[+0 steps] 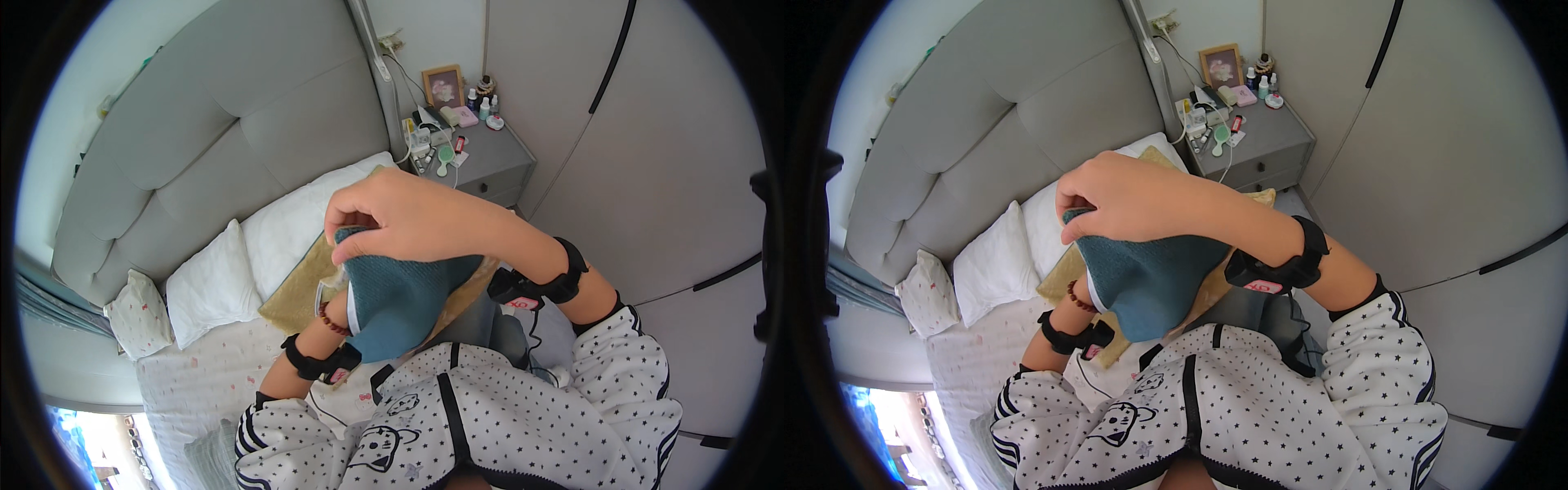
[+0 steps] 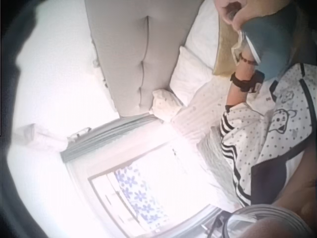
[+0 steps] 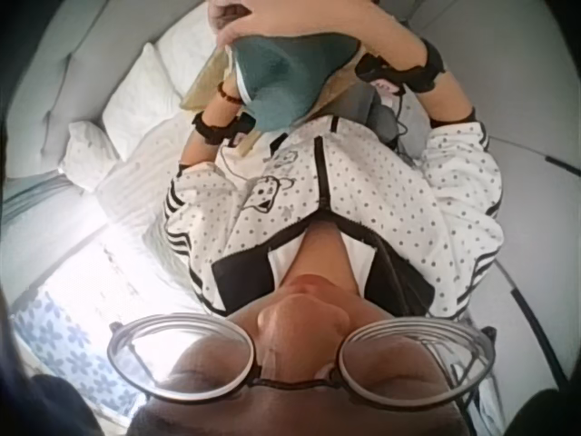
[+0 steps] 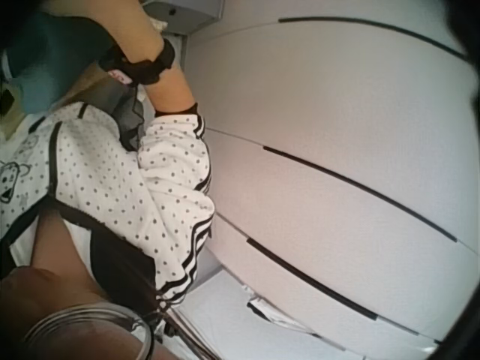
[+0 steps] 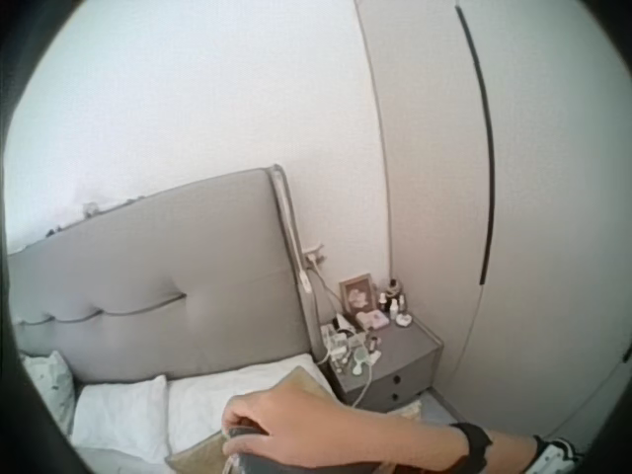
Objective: The person removes a pillow from its cover, places the bare pillow on the bed, and then inserts it into a new cover. They repeat this process with a second pillow, zipping each cover closed and arranging the pillows on the bed.
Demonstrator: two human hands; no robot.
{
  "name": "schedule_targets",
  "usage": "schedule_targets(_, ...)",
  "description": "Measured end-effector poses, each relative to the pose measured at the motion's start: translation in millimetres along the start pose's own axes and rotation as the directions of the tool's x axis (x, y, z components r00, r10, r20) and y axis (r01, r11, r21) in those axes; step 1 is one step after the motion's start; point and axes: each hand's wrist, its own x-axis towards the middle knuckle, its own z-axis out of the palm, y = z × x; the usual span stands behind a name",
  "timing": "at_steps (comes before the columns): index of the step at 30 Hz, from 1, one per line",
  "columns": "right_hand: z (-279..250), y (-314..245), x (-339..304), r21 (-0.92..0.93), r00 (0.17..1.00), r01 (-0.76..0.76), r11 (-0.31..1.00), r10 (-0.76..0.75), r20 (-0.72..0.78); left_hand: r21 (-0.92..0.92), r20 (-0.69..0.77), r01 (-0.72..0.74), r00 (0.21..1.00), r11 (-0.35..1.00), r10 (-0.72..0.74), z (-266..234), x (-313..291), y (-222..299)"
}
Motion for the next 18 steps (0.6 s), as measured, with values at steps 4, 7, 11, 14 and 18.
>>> schedule_targets(4,-6.3,-4.2,-21.4,-0.086,0.995,-0.057,0.995,0.050,-0.082,0.765,-0.198,0.129,0.979,0.631,0.040,21.5,-13.6,21.6)
schedule_targets(7,-13.8,-0.4,-47.5,-0.016,0.960,-0.154,0.988,0.146,-0.237,0.731,-0.382,0.300,0.924,0.612,0.003,44.9,-11.2,48.2)
schedule_targets(11,-13.2,12.4,-76.8,0.200,0.903,-0.278,0.939,0.327,-0.280,0.768,-0.397,0.199,0.894,0.608,0.209,87.9,-15.5,40.2)
schedule_targets(14,-4.5,13.2,-91.8,0.247,0.894,-0.289,0.925,0.353,-0.276,0.855,-0.372,0.170,0.859,0.489,0.352,105.2,-10.8,22.7)
schedule_targets(18,5.2,13.8,-106.3,0.122,0.927,-0.194,0.973,0.222,-0.303,0.779,-0.510,0.331,0.829,0.532,0.230,112.5,-7.6,14.0)
